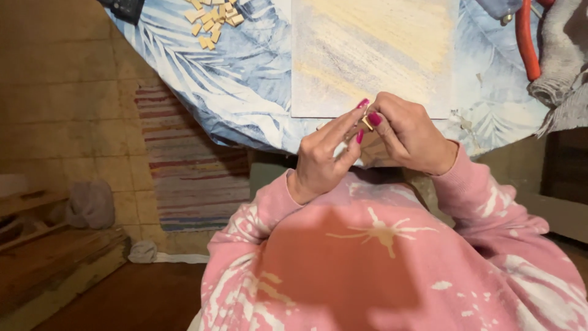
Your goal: Picking up, examining, and arranging small wooden pieces on a workshop table.
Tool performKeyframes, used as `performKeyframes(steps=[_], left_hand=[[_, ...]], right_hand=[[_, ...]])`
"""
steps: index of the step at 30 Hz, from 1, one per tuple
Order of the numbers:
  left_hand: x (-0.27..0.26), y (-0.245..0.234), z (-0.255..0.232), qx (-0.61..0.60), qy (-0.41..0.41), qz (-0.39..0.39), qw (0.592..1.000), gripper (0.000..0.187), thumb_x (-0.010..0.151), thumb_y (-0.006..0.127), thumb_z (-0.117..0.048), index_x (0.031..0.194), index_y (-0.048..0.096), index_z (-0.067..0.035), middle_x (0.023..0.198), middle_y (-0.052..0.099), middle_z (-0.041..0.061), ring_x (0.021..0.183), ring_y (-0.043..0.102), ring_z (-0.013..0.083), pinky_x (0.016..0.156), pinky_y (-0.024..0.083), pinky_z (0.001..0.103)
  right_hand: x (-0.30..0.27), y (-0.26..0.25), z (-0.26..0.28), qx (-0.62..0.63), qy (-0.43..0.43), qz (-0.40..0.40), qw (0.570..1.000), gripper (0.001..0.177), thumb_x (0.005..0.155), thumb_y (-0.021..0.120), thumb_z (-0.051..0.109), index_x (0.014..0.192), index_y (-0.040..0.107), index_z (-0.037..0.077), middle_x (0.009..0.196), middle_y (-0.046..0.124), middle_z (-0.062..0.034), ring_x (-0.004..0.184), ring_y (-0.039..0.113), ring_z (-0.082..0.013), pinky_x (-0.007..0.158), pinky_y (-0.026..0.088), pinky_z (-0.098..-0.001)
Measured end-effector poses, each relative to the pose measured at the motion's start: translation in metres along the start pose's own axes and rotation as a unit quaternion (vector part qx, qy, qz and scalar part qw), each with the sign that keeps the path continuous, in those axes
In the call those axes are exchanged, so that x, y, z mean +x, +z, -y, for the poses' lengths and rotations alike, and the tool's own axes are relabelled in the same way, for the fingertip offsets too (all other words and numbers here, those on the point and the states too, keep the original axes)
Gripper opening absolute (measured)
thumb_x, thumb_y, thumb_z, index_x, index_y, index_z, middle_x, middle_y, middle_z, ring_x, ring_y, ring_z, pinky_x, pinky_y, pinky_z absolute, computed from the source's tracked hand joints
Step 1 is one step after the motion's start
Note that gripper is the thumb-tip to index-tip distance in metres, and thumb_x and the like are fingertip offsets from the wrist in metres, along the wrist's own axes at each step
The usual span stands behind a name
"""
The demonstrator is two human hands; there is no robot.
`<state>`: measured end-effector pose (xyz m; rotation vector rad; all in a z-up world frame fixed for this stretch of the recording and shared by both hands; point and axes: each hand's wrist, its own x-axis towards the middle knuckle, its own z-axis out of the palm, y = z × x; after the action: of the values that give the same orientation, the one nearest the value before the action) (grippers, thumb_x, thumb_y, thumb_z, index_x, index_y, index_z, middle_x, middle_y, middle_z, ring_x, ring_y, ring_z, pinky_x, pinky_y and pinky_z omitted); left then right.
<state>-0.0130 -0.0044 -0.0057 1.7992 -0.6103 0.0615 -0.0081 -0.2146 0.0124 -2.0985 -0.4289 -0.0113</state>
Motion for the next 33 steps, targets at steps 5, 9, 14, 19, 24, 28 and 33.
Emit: performKeyframes(steps=[5,9,14,19,24,28,33], left_hand=[[-0.002,0.003,0.006,-0.026,-0.023,-0.028,0.999,0.041,0.093,0.071,-0.001,0.133,0.065,-0.006,0.118,0.075,0.015,0.091,0.079,0.0217,0.079,0.064,0.03],[-0.001,-0.001,0.008,0.005,0.027,-0.054,0.998,0.039,0.094,0.075,-0.002,0.132,0.066,-0.008,0.116,0.074,0.013,0.092,0.078,0.0229,0.08,0.063,0.03],[-0.004,0.0,0.016,0.044,0.054,-0.075,0.995,0.035,0.092,0.077,-0.003,0.125,0.067,-0.005,0.115,0.074,0.014,0.095,0.078,0.0245,0.08,0.064,0.032],[-0.005,-0.001,0.019,0.042,0.05,-0.084,0.994,0.035,0.09,0.077,-0.002,0.124,0.068,-0.003,0.114,0.075,0.015,0.092,0.078,0.0253,0.077,0.064,0.032],[-0.01,-0.002,0.023,0.072,0.075,-0.1,0.99,0.035,0.091,0.079,-0.002,0.124,0.068,-0.003,0.115,0.074,0.015,0.096,0.078,0.0268,0.079,0.063,0.032],[-0.017,-0.006,0.029,0.116,0.087,-0.078,0.986,0.036,0.093,0.077,-0.008,0.126,0.066,-0.001,0.122,0.072,0.015,0.113,0.074,0.0296,0.089,0.062,0.036],[-0.027,-0.003,0.046,0.243,0.121,-0.014,0.962,0.043,0.094,0.078,-0.028,0.127,0.067,-0.002,0.13,0.066,0.014,0.129,0.06,0.0346,0.109,0.05,0.051]], right_hand=[[0.005,-0.005,0.0,-0.06,-0.017,0.029,0.998,0.007,0.1,0.064,0.004,0.098,0.063,-0.002,0.083,0.059,-0.0157,0.07,0.06,-0.0298,0.064,0.047,-0.0369],[0.004,-0.004,-0.002,-0.081,-0.01,0.03,0.996,0.008,0.099,0.067,0.005,0.096,0.064,-0.003,0.081,0.058,-0.0154,0.067,0.059,-0.0293,0.061,0.046,-0.0367],[0.001,-0.003,-0.006,-0.021,0.041,0.033,0.998,0.019,0.109,0.054,0.012,0.098,0.064,-0.001,0.078,0.061,-0.0103,0.067,0.06,-0.0208,0.063,0.047,-0.0326],[0.005,-0.001,0.002,0.012,0.075,0.085,0.994,0.028,0.11,0.05,0.019,0.097,0.065,-0.001,0.072,0.059,-0.0085,0.062,0.054,-0.0166,0.06,0.045,-0.0309],[0.008,0.004,0.005,-0.011,0.072,0.108,0.992,0.024,0.106,0.057,0.018,0.094,0.064,-0.003,0.071,0.055,-0.0111,0.06,0.047,-0.0182,0.056,0.041,-0.0318],[0.018,0.002,0.0,-0.036,0.069,0.114,0.99,0.019,0.105,0.058,0.014,0.095,0.062,-0.002,0.075,0.053,-0.0129,0.064,0.049,-0.0234,0.06,0.042,-0.0344],[0.046,0.004,-0.008,-0.173,-0.007,0.133,0.976,0.014,0.101,0.06,0.012,0.098,0.064,-0.001,0.085,0.058,-0.0156,0.074,0.058,-0.0344,0.065,0.046,-0.0412]])
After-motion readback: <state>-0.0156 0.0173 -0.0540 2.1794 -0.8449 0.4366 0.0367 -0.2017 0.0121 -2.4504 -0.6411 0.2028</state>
